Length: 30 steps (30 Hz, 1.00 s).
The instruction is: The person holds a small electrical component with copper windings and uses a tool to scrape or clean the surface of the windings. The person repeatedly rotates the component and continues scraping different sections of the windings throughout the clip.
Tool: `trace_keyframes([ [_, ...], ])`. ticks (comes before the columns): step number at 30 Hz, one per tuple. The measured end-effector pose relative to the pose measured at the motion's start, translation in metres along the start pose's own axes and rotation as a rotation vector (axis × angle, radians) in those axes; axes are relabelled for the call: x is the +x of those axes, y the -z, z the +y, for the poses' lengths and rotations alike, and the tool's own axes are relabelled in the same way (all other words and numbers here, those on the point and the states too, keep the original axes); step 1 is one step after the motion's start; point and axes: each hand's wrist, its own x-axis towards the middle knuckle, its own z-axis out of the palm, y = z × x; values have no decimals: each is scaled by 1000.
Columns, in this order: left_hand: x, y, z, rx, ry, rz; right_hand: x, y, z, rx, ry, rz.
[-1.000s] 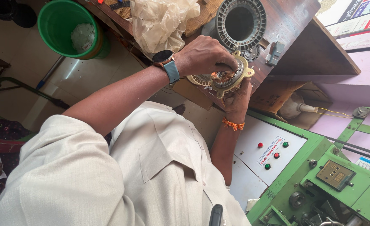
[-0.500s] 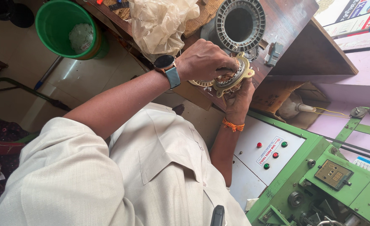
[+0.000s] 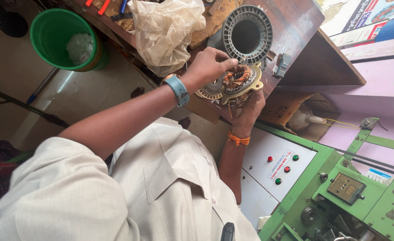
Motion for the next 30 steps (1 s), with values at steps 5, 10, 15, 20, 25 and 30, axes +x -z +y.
trace_keyframes([
  [5, -11, 11, -3, -198, 130, -156, -8, -21, 6, 27, 29, 24],
  [10, -9, 14, 8, -109, -116, -30, 13, -33, -3, 4, 52, 97],
  [15, 3, 2, 15, -189, -52, -46, 38, -39, -18, 73, 146, 59],
  [20, 1, -7, 10, -450, -22, -162, 37, -51, -16, 71, 193, -17],
  [25, -2, -6, 12, -443, -115, -18, 34, -60, -18, 42, 288, -72],
  [30, -10, -15, 14, -541, -71, -29, 22, -65, -16, -38, 346, -107],
])
